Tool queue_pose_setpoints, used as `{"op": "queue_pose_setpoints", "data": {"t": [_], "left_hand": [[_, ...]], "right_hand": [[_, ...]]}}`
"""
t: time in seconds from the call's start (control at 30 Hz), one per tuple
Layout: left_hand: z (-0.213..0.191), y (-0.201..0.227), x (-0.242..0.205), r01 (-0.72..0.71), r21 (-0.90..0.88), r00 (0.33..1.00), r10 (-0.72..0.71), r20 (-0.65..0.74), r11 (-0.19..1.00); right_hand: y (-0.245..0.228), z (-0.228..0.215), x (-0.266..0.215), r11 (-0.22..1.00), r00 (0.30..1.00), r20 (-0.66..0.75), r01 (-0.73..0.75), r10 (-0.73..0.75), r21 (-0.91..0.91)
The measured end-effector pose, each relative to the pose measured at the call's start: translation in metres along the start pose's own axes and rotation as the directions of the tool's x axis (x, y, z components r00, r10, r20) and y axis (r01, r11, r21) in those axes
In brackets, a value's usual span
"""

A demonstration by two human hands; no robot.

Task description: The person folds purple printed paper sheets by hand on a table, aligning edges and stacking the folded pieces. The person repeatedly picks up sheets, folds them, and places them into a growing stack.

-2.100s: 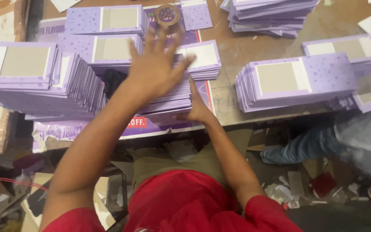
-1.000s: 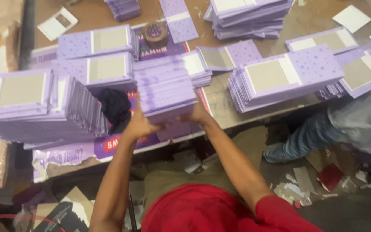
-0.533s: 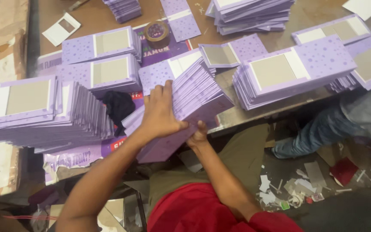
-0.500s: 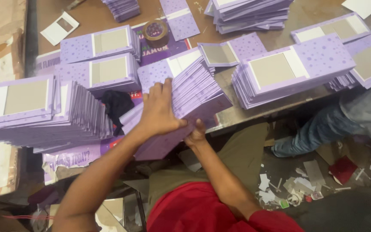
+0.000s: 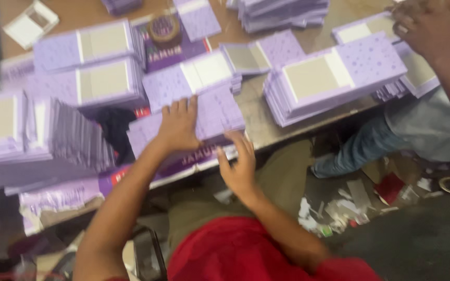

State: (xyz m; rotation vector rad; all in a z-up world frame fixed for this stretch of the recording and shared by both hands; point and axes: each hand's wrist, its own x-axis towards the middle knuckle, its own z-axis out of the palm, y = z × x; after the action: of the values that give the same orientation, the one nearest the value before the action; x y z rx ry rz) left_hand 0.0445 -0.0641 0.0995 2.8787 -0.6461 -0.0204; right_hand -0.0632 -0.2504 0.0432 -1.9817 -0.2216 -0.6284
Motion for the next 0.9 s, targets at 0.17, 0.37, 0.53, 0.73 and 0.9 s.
{"op": "queue_pose_setpoints", "data": {"t": [0.17, 0.37, 0.53, 0.73, 0.9], "left_hand": [[-0.005, -0.002, -0.003, -0.009, -0.052, 0.993, 0.003, -0.114, 0.999], [-0.012, -0.014, -0.042, 0.109, 0.001, 0.989, -0.108, -0.104, 0.994], [-0.006, -0.017, -0.047, 0.081, 0.027, 0.987, -0.076, -0.139, 0.996], [-0.041, -0.016, -0.057, 0.028, -0.036, 0.995, -0.031, -0.092, 0.999], [-0.074, -0.005, -0.086, 0.069, -0.274, 0.775, -0.225, -0.591, 0.959]], "right_hand": [[-0.001, 0.017, 0.101, 0.869, 0.903, 0.377, 0.347, -0.208, -0.354], [0.003, 0.034, 0.129, 0.760, 0.779, 0.627, 0.402, 0.009, -0.511], [-0.007, 0.040, 0.137, 0.753, 0.685, 0.728, 0.474, 0.009, -0.456], [-0.021, 0.042, 0.139, 0.720, 0.505, 0.862, 0.610, -0.034, -0.329], [-0.023, 0.047, 0.147, 0.707, 0.497, 0.868, 0.613, 0.001, -0.352]]}}
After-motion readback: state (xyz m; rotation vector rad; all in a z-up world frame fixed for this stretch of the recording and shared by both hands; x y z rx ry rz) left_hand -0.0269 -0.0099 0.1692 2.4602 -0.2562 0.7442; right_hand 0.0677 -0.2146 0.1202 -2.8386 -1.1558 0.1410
